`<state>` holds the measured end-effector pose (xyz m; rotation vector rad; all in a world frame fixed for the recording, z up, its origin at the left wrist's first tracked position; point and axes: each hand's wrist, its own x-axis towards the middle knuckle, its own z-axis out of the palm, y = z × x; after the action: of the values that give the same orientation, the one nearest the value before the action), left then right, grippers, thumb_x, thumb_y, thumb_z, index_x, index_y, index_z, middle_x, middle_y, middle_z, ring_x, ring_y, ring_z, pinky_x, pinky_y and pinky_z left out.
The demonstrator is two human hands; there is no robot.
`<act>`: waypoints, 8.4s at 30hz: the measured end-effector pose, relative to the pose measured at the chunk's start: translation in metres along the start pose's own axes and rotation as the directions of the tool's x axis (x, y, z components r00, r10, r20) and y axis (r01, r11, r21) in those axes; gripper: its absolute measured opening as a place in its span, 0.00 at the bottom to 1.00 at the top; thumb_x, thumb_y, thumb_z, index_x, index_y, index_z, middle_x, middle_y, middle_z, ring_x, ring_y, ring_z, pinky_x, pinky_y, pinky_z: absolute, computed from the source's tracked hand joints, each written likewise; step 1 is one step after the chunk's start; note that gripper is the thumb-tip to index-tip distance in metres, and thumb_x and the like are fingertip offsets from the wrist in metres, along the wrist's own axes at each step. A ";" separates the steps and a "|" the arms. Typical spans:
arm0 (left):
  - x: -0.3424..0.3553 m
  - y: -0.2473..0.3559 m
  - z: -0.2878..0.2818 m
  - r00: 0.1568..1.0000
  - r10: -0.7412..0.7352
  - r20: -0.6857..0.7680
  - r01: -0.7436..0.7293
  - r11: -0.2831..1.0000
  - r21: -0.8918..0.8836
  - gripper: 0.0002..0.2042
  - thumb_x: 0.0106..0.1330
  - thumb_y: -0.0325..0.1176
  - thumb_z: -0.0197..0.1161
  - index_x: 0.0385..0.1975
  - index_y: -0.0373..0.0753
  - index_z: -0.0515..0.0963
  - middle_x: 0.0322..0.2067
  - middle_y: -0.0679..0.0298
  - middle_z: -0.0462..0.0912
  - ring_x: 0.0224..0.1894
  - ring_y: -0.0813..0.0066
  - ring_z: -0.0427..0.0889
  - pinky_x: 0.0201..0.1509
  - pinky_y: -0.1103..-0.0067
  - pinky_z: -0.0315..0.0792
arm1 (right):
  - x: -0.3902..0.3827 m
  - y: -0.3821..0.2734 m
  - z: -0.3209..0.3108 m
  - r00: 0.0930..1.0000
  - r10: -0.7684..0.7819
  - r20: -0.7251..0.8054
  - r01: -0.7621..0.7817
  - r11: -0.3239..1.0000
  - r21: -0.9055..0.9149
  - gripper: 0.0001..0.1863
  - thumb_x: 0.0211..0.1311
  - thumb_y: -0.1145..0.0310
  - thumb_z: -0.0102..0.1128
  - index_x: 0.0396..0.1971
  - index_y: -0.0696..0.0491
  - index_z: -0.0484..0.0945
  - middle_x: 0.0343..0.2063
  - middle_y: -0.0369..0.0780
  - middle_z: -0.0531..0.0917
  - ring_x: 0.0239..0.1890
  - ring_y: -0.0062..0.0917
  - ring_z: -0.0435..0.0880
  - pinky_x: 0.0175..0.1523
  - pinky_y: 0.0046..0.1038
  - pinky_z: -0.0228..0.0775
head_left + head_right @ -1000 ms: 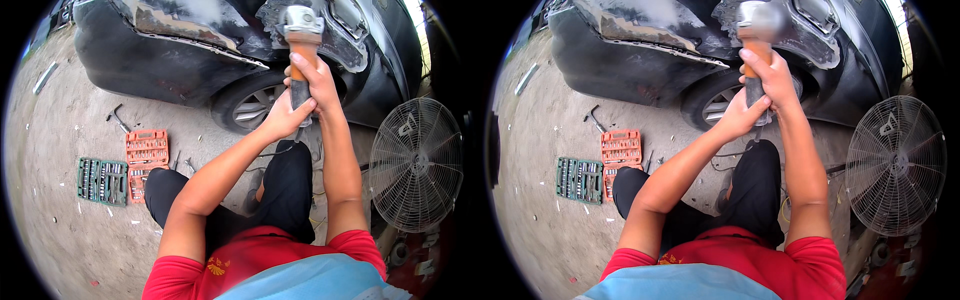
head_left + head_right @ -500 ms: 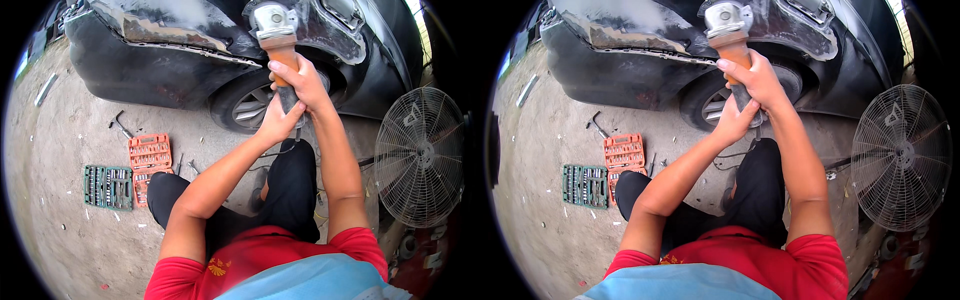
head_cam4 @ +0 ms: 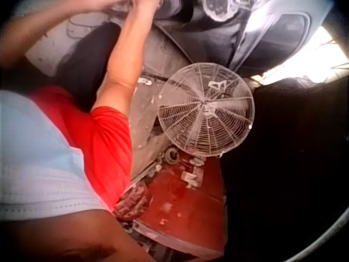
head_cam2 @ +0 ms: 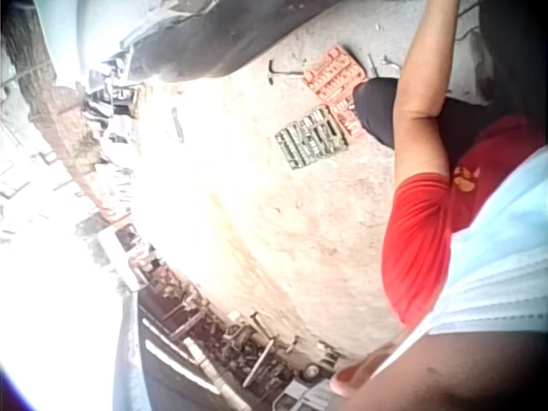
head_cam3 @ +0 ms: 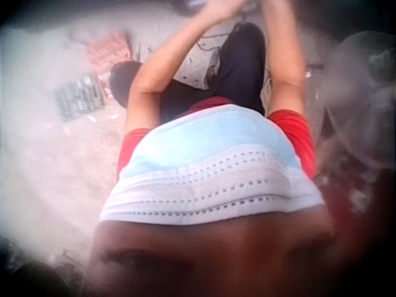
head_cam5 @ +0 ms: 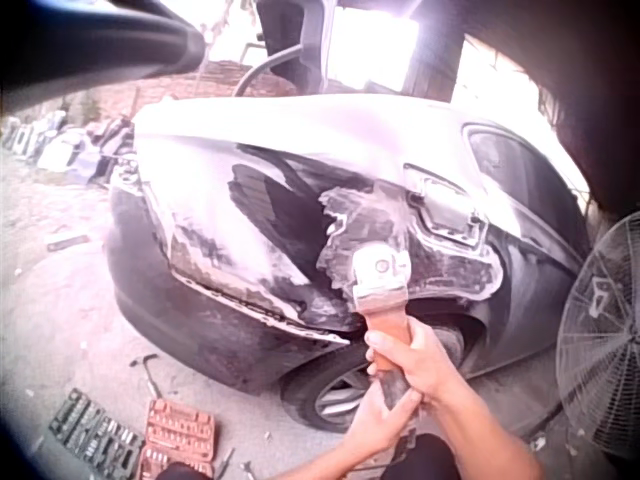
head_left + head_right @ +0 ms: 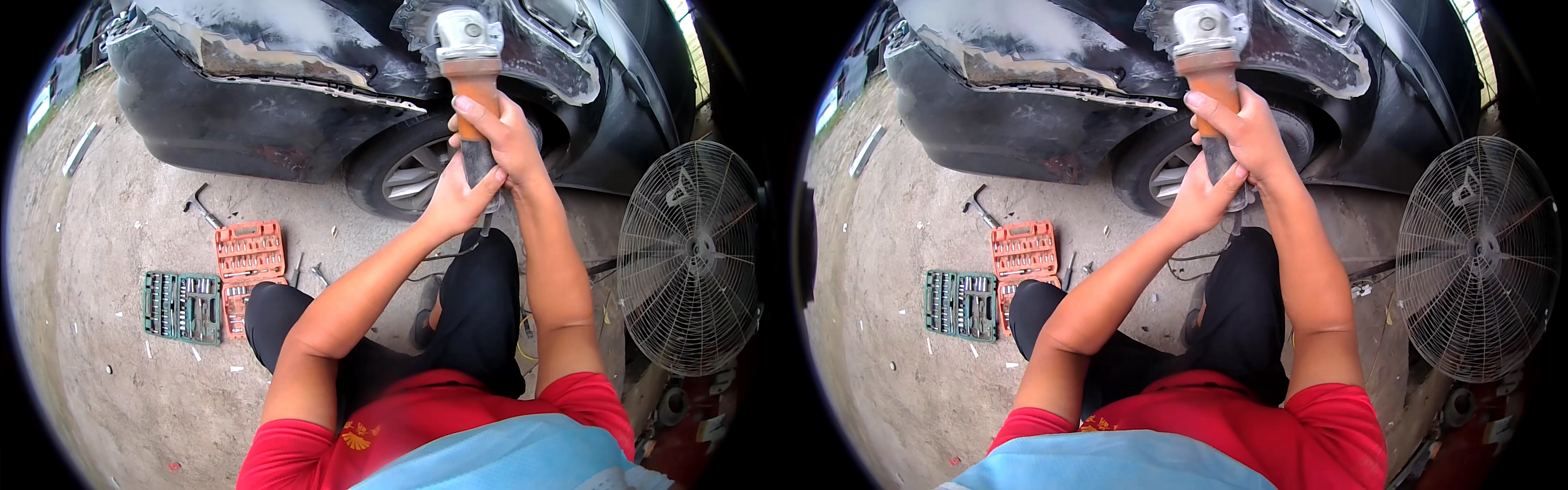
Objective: The person uses an angle grinder to smooth the surface of a damaged car bumper. They periodically pause to wipe the area with their hand to check the progress.
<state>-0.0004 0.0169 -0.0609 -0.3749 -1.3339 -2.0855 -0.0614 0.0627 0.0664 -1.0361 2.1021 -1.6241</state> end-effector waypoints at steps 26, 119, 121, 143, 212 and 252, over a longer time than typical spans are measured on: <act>0.038 0.031 -0.012 0.997 0.066 0.031 -0.063 0.995 -0.080 0.20 0.83 0.45 0.64 0.58 0.33 0.77 0.49 0.64 0.86 0.53 0.78 0.83 0.61 0.75 0.77 | 0.038 -0.035 0.000 0.993 -0.090 0.073 0.089 0.996 0.026 0.28 0.73 0.46 0.71 0.52 0.57 0.80 0.36 0.41 0.87 0.33 0.24 0.90 0.39 0.26 0.85; 0.028 0.056 -0.040 0.998 0.049 -0.025 -0.046 0.993 0.107 0.22 0.82 0.48 0.64 0.60 0.33 0.77 0.48 0.65 0.86 0.52 0.78 0.83 0.59 0.74 0.77 | 0.041 -0.039 0.036 0.997 0.002 0.081 -0.013 0.991 0.134 0.26 0.71 0.47 0.75 0.49 0.57 0.81 0.34 0.42 0.88 0.32 0.26 0.91 0.39 0.28 0.85; 0.022 0.046 -0.031 0.998 0.050 -0.042 -0.047 0.996 0.082 0.23 0.82 0.48 0.65 0.61 0.33 0.76 0.48 0.64 0.86 0.52 0.78 0.83 0.59 0.74 0.77 | 0.035 -0.031 0.030 0.998 0.022 0.060 -0.032 0.986 0.166 0.26 0.71 0.47 0.75 0.49 0.57 0.81 0.34 0.42 0.88 0.32 0.26 0.91 0.38 0.28 0.85; 0.031 0.039 -0.034 1.000 0.018 0.013 -0.018 0.999 0.029 0.22 0.81 0.45 0.68 0.61 0.33 0.75 0.49 0.65 0.87 0.51 0.79 0.84 0.59 0.75 0.79 | 0.035 -0.033 0.026 1.000 0.008 0.030 -0.012 0.989 0.146 0.27 0.71 0.47 0.75 0.50 0.58 0.81 0.34 0.42 0.87 0.32 0.25 0.91 0.38 0.28 0.85; 0.039 0.065 -0.037 0.998 -0.002 -0.059 0.001 1.000 -0.008 0.24 0.75 0.49 0.71 0.54 0.33 0.80 0.42 0.63 0.88 0.42 0.76 0.85 0.51 0.73 0.80 | 0.046 -0.049 0.033 1.000 -0.011 0.023 0.008 0.986 0.164 0.24 0.73 0.51 0.73 0.52 0.56 0.82 0.35 0.41 0.89 0.32 0.26 0.91 0.38 0.29 0.86; 0.045 0.100 -0.057 0.996 -0.038 0.075 0.039 0.999 -0.017 0.20 0.80 0.48 0.68 0.52 0.35 0.82 0.43 0.68 0.88 0.44 0.81 0.84 0.49 0.76 0.80 | 0.060 -0.055 0.048 0.999 -0.040 0.004 0.038 0.973 0.229 0.23 0.72 0.50 0.74 0.49 0.55 0.83 0.35 0.41 0.89 0.31 0.26 0.92 0.38 0.28 0.87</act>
<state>0.0345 -0.0788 0.0092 -0.4415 -1.3759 -2.1356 -0.0538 -0.0190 0.1134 -1.0107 1.8443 -1.8256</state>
